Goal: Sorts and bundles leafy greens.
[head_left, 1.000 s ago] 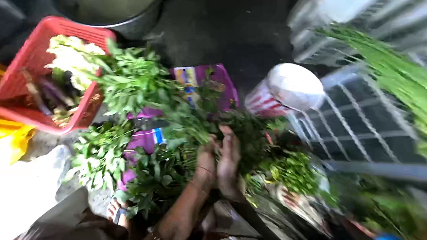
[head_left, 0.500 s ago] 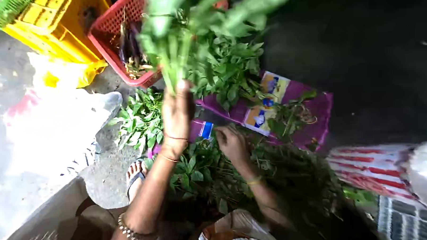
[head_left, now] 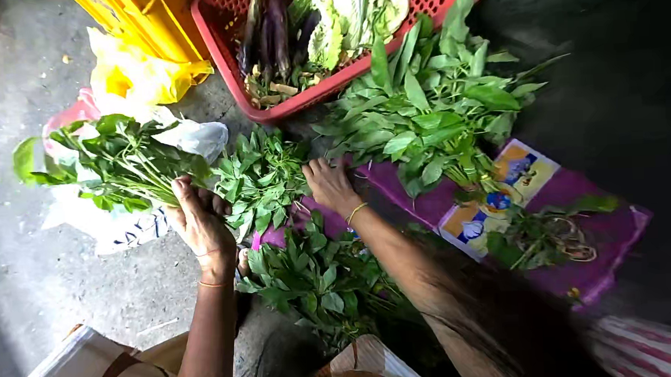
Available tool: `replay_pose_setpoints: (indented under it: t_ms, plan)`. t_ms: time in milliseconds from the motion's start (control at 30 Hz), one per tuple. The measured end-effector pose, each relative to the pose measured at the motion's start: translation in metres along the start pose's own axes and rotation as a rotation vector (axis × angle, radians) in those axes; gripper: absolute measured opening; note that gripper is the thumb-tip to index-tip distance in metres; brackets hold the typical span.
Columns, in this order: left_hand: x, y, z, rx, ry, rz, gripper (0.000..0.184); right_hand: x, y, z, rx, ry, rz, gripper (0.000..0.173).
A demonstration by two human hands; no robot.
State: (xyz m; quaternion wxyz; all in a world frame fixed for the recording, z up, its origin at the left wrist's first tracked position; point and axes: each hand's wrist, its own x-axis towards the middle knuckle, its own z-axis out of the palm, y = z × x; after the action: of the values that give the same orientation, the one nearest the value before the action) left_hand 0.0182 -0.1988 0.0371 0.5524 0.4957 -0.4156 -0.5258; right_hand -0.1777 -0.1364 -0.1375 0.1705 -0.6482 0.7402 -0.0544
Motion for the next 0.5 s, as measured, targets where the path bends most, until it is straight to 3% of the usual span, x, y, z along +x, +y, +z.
replay_pose_setpoints:
  t_ms: [67, 133, 233, 367, 500]
  plan:
    - [0.001, -0.001, 0.0, 0.001, -0.003, -0.009, 0.021, -0.012, -0.004, 0.017, -0.053, 0.098, -0.024, 0.037]
    - [0.001, -0.002, 0.004, 0.005, -0.021, -0.01, 0.022, -0.018, -0.004, 0.02, -0.022, 0.067, 0.022, 0.032]
    - [-0.002, 0.0, 0.009, 0.022, -0.051, -0.028, 0.023, -0.021, -0.001, 0.012, 0.09, 0.012, 0.094, 0.032]
    - [-0.008, 0.005, 0.015, 0.011, -0.093, -0.042, 0.02, -0.023, 0.004, 0.004, 0.136, -0.035, 0.11, 0.047]
    - [-0.011, 0.012, 0.02, -0.026, -0.102, -0.036, 0.021, -0.025, -0.011, 0.004, 0.144, -0.014, 0.155, 0.032]
